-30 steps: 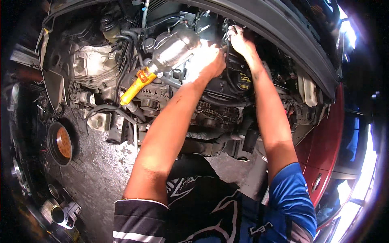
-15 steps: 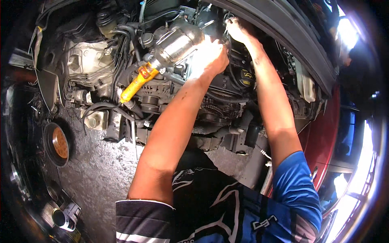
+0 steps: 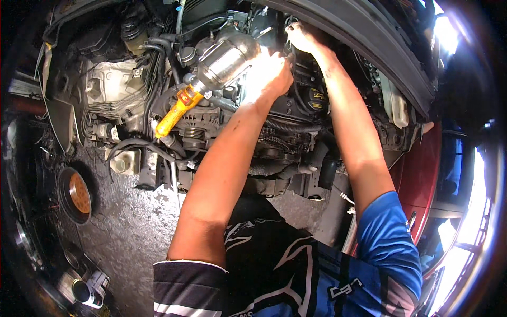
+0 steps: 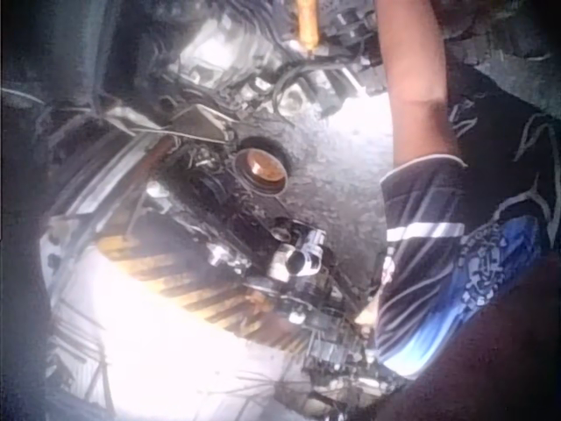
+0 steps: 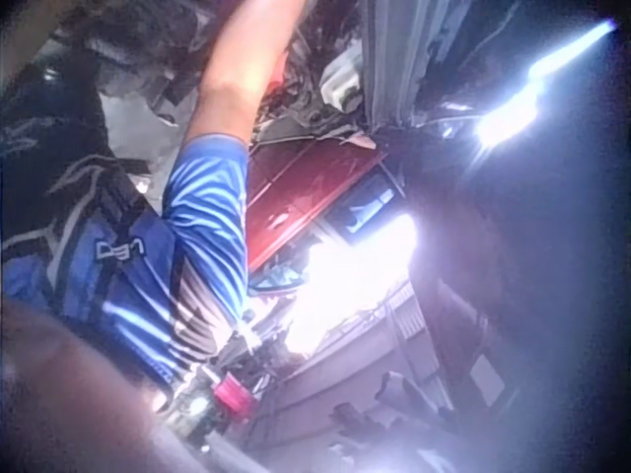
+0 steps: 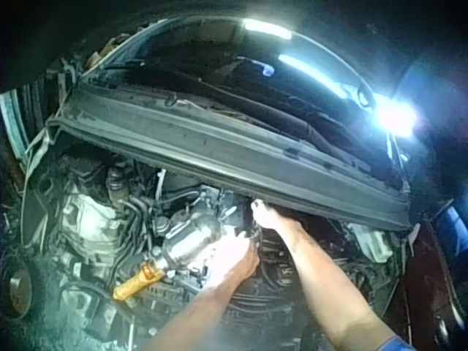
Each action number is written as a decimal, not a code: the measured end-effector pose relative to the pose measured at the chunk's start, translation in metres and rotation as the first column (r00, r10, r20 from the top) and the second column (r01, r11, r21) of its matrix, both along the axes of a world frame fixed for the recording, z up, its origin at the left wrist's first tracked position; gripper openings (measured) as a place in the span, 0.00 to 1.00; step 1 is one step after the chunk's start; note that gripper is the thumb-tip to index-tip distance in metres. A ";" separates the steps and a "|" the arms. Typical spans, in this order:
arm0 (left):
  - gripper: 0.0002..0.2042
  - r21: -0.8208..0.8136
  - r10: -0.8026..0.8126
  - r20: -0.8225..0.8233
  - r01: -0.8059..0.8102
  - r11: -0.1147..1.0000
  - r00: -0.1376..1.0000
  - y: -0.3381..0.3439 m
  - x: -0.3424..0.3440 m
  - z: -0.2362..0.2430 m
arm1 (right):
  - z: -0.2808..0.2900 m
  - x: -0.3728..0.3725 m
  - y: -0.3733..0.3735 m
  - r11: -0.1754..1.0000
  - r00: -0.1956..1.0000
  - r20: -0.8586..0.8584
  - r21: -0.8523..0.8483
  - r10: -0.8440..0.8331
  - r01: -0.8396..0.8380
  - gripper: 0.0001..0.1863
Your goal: The person works on a car engine by using their hands to reach into the engine compartment, moving cables and components aside, and then moves to a tray of tools to handle various wrenches and sockets.
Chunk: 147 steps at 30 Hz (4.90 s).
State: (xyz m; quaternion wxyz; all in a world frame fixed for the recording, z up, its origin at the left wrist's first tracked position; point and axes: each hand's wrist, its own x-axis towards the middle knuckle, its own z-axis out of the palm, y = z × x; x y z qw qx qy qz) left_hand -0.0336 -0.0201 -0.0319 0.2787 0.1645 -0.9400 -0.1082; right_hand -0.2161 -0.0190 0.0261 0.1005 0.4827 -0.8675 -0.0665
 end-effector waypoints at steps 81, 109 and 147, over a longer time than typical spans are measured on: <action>0.17 0.219 0.200 -0.033 -0.188 0.957 0.979 -0.018 -0.039 0.007 | 0.040 0.065 0.122 0.767 0.935 0.305 -0.638 0.178 0.062 0.20; 0.14 0.709 0.027 -0.174 0.107 0.697 0.984 0.098 0.183 0.136 | 0.206 -0.057 0.212 0.569 0.866 -0.380 -0.810 -0.324 -0.142 0.12; 0.44 0.823 -0.103 -0.498 0.507 0.255 0.861 0.261 0.215 0.116 | 0.063 0.303 0.315 0.296 0.111 0.539 -0.611 0.835 0.734 0.27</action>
